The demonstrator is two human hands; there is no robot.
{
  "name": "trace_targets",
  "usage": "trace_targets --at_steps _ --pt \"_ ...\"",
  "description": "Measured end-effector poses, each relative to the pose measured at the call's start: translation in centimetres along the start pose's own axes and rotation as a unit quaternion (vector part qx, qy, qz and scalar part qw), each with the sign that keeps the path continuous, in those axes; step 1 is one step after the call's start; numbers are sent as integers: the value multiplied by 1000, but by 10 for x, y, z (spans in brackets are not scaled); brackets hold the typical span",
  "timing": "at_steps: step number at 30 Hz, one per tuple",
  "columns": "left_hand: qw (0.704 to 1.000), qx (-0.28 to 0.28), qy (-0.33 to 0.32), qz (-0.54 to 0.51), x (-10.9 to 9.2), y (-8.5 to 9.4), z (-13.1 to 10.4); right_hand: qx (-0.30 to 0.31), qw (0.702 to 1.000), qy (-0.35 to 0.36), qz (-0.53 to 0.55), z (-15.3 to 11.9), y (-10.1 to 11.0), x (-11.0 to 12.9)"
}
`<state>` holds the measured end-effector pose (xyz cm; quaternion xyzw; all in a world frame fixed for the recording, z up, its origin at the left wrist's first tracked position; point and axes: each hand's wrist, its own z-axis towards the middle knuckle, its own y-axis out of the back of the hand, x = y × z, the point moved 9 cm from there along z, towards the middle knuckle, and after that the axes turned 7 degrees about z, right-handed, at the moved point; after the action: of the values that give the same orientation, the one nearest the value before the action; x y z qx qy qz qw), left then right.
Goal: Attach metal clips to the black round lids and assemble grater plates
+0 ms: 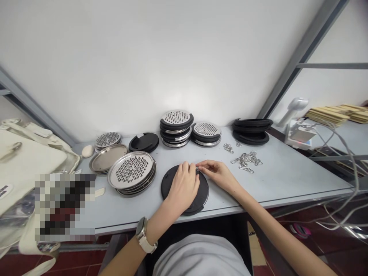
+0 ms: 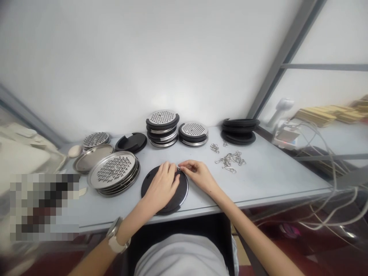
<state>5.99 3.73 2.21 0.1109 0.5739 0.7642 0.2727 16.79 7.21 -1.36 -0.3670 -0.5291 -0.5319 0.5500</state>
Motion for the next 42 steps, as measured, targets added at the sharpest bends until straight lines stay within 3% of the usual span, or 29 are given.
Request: trace_targets --at_steps 10,17,25,42 --pt "1000 -1 24 2 4 -2 0 -85 981 52 -168 -5 14 14" --pt "1000 -6 22 12 5 -2 1 -18 987 51 -149 -2 -6 15" --pt "999 -5 20 26 5 -2 1 24 967 58 -248 -3 -15 18" --pt "998 6 -22 60 -2 -2 2 66 939 115 -316 -10 -21 18"
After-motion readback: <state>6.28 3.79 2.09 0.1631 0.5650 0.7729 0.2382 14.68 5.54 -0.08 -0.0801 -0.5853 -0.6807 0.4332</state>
